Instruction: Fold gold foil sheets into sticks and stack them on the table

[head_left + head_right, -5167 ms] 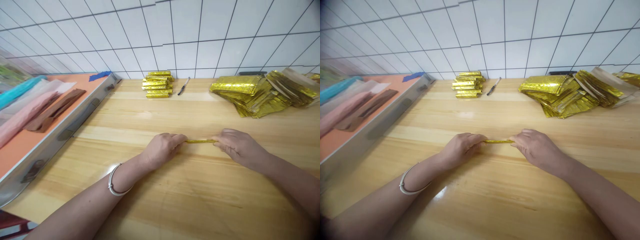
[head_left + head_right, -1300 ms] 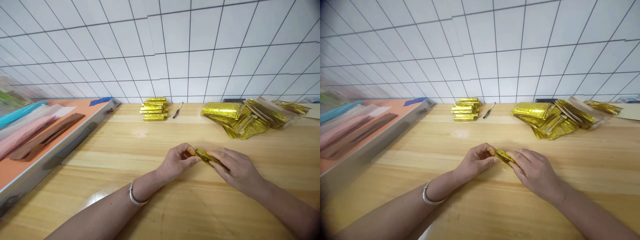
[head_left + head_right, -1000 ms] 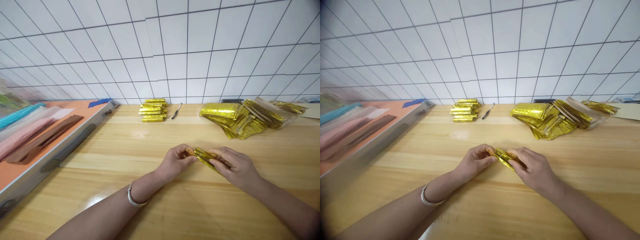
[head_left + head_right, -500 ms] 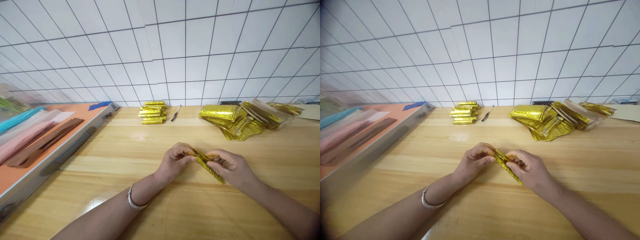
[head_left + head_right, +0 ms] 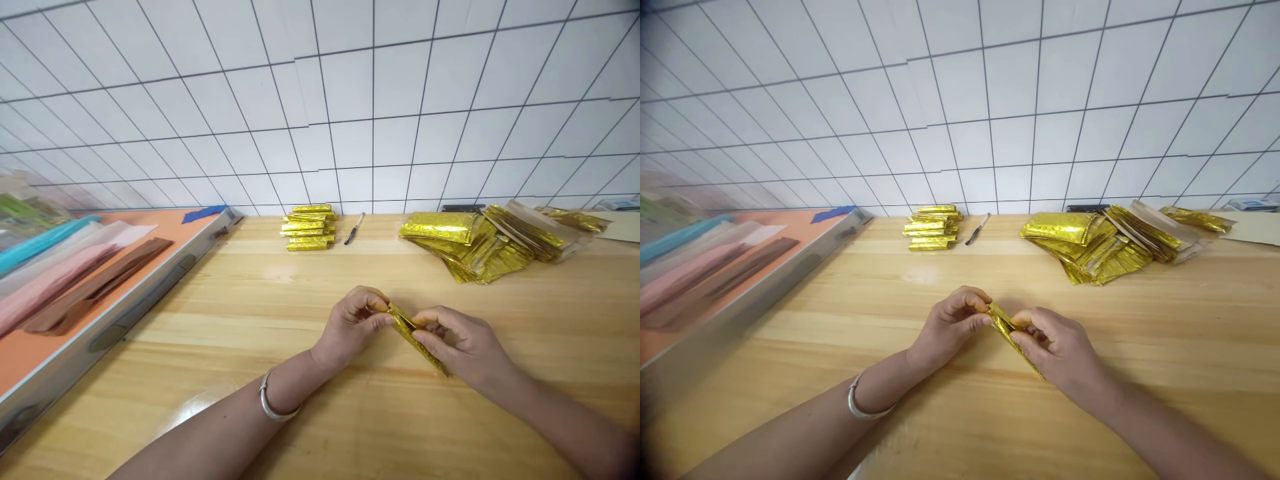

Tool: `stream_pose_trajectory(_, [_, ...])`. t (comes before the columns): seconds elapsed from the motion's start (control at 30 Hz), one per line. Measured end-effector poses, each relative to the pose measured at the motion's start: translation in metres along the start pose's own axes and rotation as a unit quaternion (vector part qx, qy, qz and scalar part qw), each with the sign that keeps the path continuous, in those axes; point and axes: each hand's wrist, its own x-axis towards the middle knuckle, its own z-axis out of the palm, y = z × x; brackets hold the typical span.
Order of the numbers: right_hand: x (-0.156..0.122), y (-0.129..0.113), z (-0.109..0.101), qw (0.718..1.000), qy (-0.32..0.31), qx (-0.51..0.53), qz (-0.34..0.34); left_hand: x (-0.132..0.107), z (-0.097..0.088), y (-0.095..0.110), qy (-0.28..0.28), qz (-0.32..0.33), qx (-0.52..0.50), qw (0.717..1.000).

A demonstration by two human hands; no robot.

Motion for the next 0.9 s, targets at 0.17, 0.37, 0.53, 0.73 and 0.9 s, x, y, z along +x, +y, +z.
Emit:
stream_pose_trajectory(0.17, [-0.001, 0.002, 0.001, 0.999, 0.027, -0.026, -0.027, 0.000, 0.000, -0.001, 0.002, -0.030, -0.003, 1.000])
stream_pose_trajectory(0.37, [-0.001, 0.010, 0.003, 0.987, 0.055, -0.082, -0.127, -0.001, 0.001, 0.001, 0.000, -0.058, -0.026, 0.998])
stream_pose_trajectory(0.53, [-0.002, 0.014, 0.004, 0.967, 0.072, -0.119, -0.214, -0.003, 0.004, 0.003, -0.001, -0.089, -0.033, 0.995])
stream_pose_trajectory(0.73, [-0.002, 0.016, 0.005, 0.963, 0.078, -0.132, -0.222, -0.004, 0.005, 0.001, -0.002, -0.108, -0.031, 0.994])
stream_pose_trajectory(0.9, [-0.002, 0.015, 0.006, 0.961, 0.079, -0.137, -0.227, -0.003, 0.006, 0.002, 0.004, -0.135, -0.068, 0.988])
